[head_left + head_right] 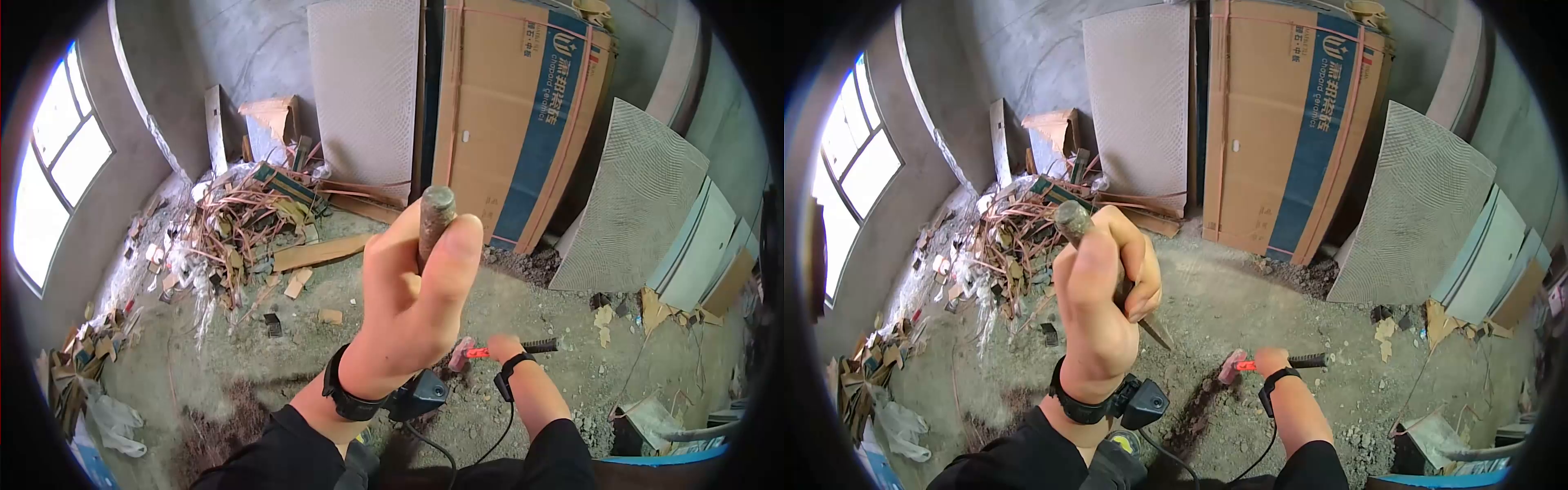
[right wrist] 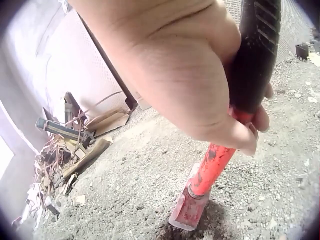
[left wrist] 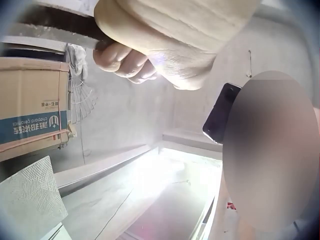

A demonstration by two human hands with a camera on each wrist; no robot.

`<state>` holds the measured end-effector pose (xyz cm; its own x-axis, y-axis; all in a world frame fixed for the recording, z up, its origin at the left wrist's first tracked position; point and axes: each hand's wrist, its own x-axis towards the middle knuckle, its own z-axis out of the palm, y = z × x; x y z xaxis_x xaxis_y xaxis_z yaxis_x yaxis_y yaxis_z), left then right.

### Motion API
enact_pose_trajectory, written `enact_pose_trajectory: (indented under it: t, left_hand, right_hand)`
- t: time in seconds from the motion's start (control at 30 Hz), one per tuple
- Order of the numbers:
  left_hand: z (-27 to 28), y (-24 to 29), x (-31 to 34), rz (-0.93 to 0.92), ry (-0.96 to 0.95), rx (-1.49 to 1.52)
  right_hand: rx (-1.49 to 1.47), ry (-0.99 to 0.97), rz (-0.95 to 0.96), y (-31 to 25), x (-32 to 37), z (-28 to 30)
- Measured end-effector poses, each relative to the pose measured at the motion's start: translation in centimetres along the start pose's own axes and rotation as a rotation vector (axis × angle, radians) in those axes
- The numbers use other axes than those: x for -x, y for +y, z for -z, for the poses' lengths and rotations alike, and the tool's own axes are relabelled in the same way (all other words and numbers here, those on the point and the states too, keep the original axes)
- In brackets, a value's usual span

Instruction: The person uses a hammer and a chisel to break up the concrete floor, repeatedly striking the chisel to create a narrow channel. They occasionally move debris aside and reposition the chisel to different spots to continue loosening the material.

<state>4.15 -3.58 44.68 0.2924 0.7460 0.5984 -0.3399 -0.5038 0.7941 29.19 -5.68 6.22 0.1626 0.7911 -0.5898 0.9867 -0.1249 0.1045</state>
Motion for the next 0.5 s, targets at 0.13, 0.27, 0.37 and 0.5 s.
enact_pose_trajectory:
  t: [0.13, 0.27, 0.37, 0.5]
  left_hand:
    - [1.2, 0.4, -0.1, -0.036, -0.030, 0.029]
    - [1.3, 1.0, -0.1, -0.097, -0.004, -0.055]
    - [1.3, 0.5, 0.3, -0.182, 0.017, 0.002]
    - [1.6, -0.5, 0.5, -0.349, 0.015, 0.090]
  right_hand:
    - [-0.016, 0.000, -0.022, -0.3, 0.5, 0.5]
    - [-0.054, -0.046, -0.040, -0.5, 1.2, 1.2]
    - [-0.066, -0.035, -0.032, 0.0, 0.9, 0.4]
    - [-0.101, -0.020, -0.041, 0.1, 1.3, 0.3]
